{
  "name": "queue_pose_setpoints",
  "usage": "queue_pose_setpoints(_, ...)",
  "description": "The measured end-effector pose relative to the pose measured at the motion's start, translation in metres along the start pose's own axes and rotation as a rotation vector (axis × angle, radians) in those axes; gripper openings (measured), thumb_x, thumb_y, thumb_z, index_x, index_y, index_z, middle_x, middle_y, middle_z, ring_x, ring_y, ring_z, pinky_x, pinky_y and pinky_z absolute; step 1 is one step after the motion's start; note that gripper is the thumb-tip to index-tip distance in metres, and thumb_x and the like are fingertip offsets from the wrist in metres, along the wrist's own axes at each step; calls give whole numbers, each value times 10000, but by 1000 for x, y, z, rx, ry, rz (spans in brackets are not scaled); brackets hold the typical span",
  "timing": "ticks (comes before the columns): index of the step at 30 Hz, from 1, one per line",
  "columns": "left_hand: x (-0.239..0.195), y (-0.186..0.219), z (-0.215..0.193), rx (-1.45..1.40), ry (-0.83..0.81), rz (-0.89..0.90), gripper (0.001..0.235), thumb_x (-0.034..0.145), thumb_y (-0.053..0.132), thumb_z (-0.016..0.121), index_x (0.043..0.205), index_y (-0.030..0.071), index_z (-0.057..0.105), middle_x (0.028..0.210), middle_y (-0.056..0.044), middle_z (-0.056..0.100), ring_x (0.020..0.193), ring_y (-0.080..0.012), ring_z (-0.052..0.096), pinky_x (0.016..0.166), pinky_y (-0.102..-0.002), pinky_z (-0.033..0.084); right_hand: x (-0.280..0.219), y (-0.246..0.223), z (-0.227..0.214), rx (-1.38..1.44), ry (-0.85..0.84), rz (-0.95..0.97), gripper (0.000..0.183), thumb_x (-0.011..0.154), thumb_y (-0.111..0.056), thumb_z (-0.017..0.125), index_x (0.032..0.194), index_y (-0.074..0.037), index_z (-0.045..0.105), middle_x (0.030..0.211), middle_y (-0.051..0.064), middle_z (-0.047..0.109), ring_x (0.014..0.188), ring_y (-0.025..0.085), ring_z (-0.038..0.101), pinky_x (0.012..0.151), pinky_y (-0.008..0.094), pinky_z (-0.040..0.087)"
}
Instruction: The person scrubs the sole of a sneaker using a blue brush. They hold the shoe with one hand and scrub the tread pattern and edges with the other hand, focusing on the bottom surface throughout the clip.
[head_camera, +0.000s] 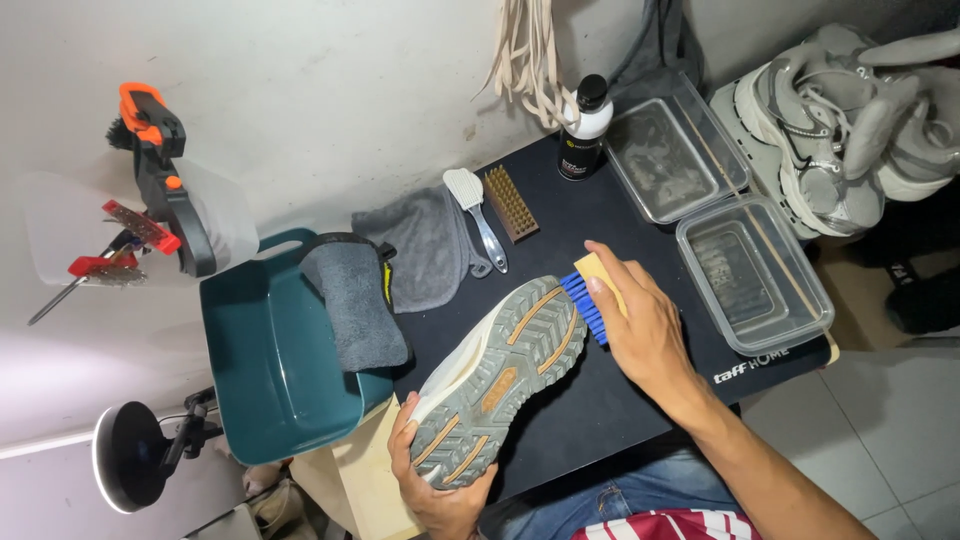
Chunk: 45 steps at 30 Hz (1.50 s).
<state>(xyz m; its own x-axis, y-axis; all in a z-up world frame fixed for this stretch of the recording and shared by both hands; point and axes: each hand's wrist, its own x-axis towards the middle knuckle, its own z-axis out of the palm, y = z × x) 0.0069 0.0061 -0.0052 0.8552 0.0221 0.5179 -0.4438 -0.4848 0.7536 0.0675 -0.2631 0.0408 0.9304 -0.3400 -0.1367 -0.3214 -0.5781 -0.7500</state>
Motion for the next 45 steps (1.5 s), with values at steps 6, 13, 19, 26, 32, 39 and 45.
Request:
queue_pose_setpoints(6,-7,-2,1,8,-28,28,943,640,127,884,1420,128,355,1474,-284,498,1392,-434,537,1204,-544,471,10,-16,-18,60,32,-41,555,1045,-415,378,1548,-205,481,1194,80,629,1052,273,651,892,399,457)
queue_pose_setpoints(13,-4,1,2,16,-15,30,948,657,151,906,1427,121,353,1474,-276,501,1387,-430,546,1195,-526,485,25,-1,7,-5,35,-249,475,1059,-349,465,1512,-222,529,1048,74,591,981,259,588,862,389,455)
queue_pose_setpoints(19,-2,-3,5,19,3,67,925,668,183,885,1426,103,361,1456,-276,510,1364,-427,570,1222,-559,462,7,6,-15,-112,-75,54,502,1030,-369,439,1520,-286,504,1042,69,641,968,304,660,850,423,476)
queue_pose_setpoints(26,-2,-1,-1,32,-49,110,917,656,170,905,1394,112,364,1463,-267,492,1377,-451,550,1208,-582,472,21,-22,2,12,50,-140,509,1036,-374,427,1506,-198,514,1238,127,607,1143,322,595,934,452,449)
queue_pose_setpoints(32,0,-4,-4,49,-55,141,882,734,283,889,1413,112,353,1460,-253,489,1375,-446,553,1185,-584,497,-15,-51,16,-235,245,-610,387,1031,-184,595,1414,-130,604,1214,134,629,898,299,615,829,415,513)
queue_pose_setpoints(39,-1,-10,2,43,-19,153,870,758,418,862,1400,107,364,1425,-287,516,1344,-424,572,1181,-569,508,-43,-41,2,68,-80,-904,361,1051,-188,556,1389,-63,562,1134,161,648,964,267,657,812,367,557)
queue_pose_setpoints(45,0,-4,-1,40,-64,110,890,727,298,897,1408,114,354,1470,-273,488,1374,-449,551,1195,-585,483,11,-29,-17,148,63,-42,548,953,-422,507,1436,-165,475,1385,82,612,1158,299,624,965,427,444)
